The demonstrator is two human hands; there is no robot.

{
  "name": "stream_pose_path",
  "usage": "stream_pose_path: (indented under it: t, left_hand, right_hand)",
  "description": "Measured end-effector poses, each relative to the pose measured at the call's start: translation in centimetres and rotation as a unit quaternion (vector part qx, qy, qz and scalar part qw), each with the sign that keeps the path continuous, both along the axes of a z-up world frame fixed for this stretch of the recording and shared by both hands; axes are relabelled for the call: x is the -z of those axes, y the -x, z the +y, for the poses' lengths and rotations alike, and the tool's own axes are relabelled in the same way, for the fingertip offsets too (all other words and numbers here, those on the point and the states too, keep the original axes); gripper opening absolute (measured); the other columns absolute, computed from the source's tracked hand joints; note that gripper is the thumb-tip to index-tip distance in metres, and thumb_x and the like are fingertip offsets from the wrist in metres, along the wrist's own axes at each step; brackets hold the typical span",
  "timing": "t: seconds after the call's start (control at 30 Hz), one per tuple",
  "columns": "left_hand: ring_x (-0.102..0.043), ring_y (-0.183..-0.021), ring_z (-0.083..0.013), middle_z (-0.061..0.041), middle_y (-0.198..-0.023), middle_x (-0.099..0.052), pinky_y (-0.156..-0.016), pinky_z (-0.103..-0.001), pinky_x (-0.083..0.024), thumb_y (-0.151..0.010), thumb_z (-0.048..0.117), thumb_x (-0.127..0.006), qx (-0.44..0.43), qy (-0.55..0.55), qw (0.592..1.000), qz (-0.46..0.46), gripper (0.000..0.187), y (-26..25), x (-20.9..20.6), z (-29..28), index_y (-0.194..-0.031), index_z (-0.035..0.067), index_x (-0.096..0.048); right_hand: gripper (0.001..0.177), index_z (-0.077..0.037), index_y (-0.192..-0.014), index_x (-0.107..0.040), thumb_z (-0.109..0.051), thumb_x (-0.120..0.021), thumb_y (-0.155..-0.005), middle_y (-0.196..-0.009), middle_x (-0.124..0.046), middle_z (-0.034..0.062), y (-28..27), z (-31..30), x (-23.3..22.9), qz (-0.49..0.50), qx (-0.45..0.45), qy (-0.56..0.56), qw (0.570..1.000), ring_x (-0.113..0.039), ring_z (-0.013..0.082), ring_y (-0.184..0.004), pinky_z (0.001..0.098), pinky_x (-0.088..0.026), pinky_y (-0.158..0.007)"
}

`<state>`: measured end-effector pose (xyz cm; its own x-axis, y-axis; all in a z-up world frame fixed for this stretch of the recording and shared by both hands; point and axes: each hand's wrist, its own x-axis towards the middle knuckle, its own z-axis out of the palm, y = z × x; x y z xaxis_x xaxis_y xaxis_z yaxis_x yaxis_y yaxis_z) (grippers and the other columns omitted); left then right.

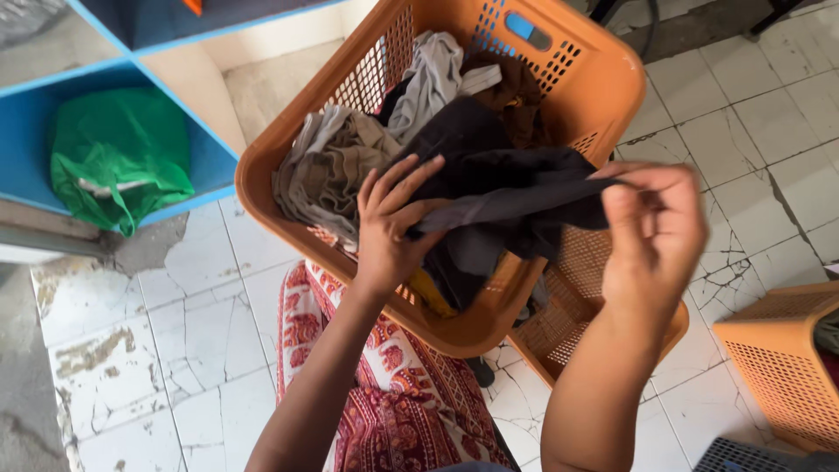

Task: The person sorts through items in orange laundry baskets by hand, lifting and unfolding a pair of light-colored shorts and a black garment to separate them.

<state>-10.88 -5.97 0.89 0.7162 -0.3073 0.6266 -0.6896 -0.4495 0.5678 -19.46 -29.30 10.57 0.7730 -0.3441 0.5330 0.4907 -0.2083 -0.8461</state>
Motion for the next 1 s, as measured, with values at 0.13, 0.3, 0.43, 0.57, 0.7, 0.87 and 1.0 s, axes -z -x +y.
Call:
stream_pose_path:
  t: [0.13, 0.3, 0.43, 0.57, 0.7, 0.87, 1.0]
  left_hand:
    - [-0.068, -0.11, -0.0141, -0.001, -0.112, -0.075, -0.112, -0.041, -0.042, -0.094, 0.023, -0.078, 0.074, 0.135, 0.968, 0.197, 0.022, 0.1, -0.3, -0.3, -0.111, 0.011, -0.073]
    - [-0.05, -0.092, -0.0064, -0.001, -0.094, -0.059, -0.086, -0.022, -0.045, -0.112, 0.027, -0.057, 0.184, 0.33, 0.844, 0.38, 0.03, -0.8, -0.2, -0.5, -0.106, -0.001, -0.063]
    - [-0.051, -0.116, -0.0146, -0.009, -0.119, -0.06, -0.105, -0.031, -0.041, -0.105, 0.033, -0.066, 0.109, 0.301, 0.893, 0.317, 0.043, -0.8, -1.8, -0.5, -0.126, -0.002, -0.054]
    - [-0.042, -0.141, -0.0278, -0.015, -0.144, -0.045, -0.12, -0.045, -0.035, -0.078, 0.039, -0.087, 0.075, 0.221, 0.967, 0.101, 0.091, 1.8, -5.0, -1.6, -0.145, 0.004, -0.037]
    - [-0.038, -0.143, -0.0411, -0.022, -0.151, -0.044, -0.111, -0.055, -0.03, -0.057, 0.018, -0.087, 0.0, -0.013, 1.0, 0.022, 0.099, 3.5, -6.0, -3.1, -0.144, 0.008, -0.043]
    - [-0.071, -0.114, -0.0252, -0.012, -0.121, -0.072, -0.1, -0.033, -0.056, -0.079, -0.009, -0.053, 0.075, 0.1, 0.973, 0.194, 0.057, -0.1, -2.8, 0.2, -0.131, 0.008, -0.066]
    - [-0.07, -0.097, -0.0184, -0.013, -0.108, -0.075, -0.086, -0.032, -0.056, -0.105, -0.002, -0.055, 0.226, 0.29, 0.837, 0.406, 0.026, -1.8, 0.6, 1.1, -0.126, -0.007, -0.07]
  right_hand:
    - [0.021, -0.001, -0.114, -0.056, -0.018, -0.067, -0.114, -0.113, -0.067, 0.0081, -0.6, -0.5, -1.4, -0.05, 0.063, 0.018, 0.997, -0.062, 0.0105, -0.096, 0.0228, -0.051, -0.095]
    - [0.023, 0.002, -0.115, -0.055, -0.017, -0.067, -0.12, -0.112, -0.068, 0.0083, -1.0, -0.5, -1.4, -0.033, 0.09, 0.051, 0.994, -0.05, 0.0063, -0.086, 0.0185, -0.043, -0.084]
    - [0.023, 0.001, -0.112, -0.057, -0.017, -0.068, -0.119, -0.1, -0.061, 0.0037, -1.0, -0.2, -0.6, 0.008, 0.104, 0.063, 0.993, -0.047, 0.0057, -0.081, 0.018, -0.04, -0.078]
    - [0.02, 0.0, -0.109, -0.059, -0.015, -0.068, -0.116, -0.099, -0.063, 0.0017, -1.6, 0.8, -0.2, 0.031, 0.077, 0.074, 0.994, -0.056, 0.0065, -0.09, 0.0193, -0.047, -0.087]
    - [0.018, 0.001, -0.109, -0.06, -0.012, -0.07, -0.118, -0.1, -0.062, 0.0022, -1.6, 1.5, -0.5, 0.025, 0.085, 0.094, 0.992, -0.053, 0.0078, -0.089, 0.0209, -0.048, -0.09]
    - [0.013, -0.002, -0.11, -0.057, -0.011, -0.066, -0.111, -0.105, -0.067, 0.0018, -0.7, -0.2, -2.2, -0.016, 0.117, 0.043, 0.992, -0.058, 0.0076, -0.09, 0.0205, -0.049, -0.09]
    - [0.013, 0.0, -0.107, -0.058, -0.008, -0.068, -0.11, -0.096, -0.061, 0.002, -1.2, -1.2, -2.3, 0.017, 0.175, 0.05, 0.983, -0.05, 0.0076, -0.083, 0.0211, -0.043, -0.081]
